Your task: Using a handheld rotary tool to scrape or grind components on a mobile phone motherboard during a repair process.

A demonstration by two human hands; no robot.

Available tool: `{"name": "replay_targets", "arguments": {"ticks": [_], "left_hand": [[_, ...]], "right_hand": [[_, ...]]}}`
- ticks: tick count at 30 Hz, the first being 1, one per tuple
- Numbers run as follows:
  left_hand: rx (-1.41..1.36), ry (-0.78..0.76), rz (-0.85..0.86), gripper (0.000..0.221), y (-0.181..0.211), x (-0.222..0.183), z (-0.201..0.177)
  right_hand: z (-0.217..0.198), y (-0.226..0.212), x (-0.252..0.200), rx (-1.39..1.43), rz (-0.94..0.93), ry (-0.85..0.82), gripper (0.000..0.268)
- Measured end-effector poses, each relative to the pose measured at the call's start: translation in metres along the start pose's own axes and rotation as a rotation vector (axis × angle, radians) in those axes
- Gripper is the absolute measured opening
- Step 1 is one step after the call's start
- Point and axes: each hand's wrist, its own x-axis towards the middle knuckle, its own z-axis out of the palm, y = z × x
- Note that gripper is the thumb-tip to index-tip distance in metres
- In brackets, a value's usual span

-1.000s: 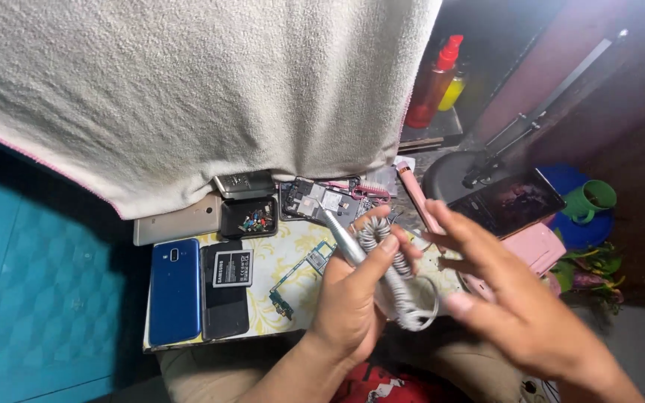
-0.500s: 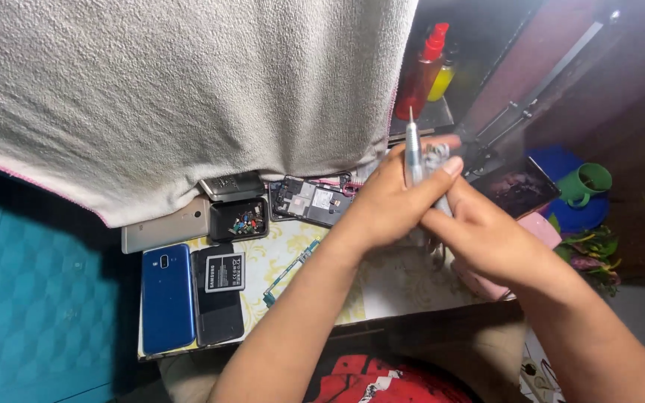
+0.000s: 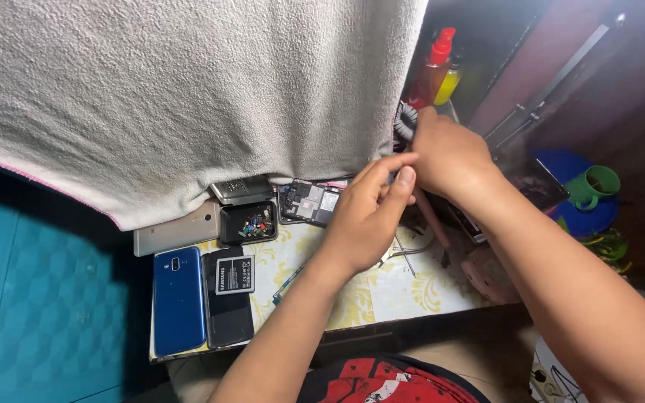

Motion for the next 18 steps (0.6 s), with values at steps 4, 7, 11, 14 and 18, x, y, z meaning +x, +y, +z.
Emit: {"name": "replay_targets", "arguments": {"ticks": [4, 7, 11, 14, 18], "left_hand": [[0.031, 0.003, -0.001, 0.045, 0.019, -0.020, -0.017], [0.083, 0.003, -0.015, 0.046, 0.037, -0.037, -0.029], [0.182, -0.080, 0.046, 0.054, 0.061, -0.062, -0.039], [0.254, -0.128, 0.063, 0.060, 0.066, -0.079, -0.046], [0.165, -0.187, 0.004, 0.064, 0.077, -0.100, -0.053]], "right_hand": [[0.007, -0.005, 0.005, 0.027, -0.001, 0.019, 0.035], [0.012, -0.010, 0.004, 0.018, -0.005, 0.096, 0.035], [0.012, -0.018, -0.001, 0.125, 0.020, 0.209, 0.045], [0.026, -0.012, 0.006, 0.112, -0.007, 0.276, 0.049], [0.048, 0.004, 0.011, 0.024, -0.125, 0.480, 0.054]]}}
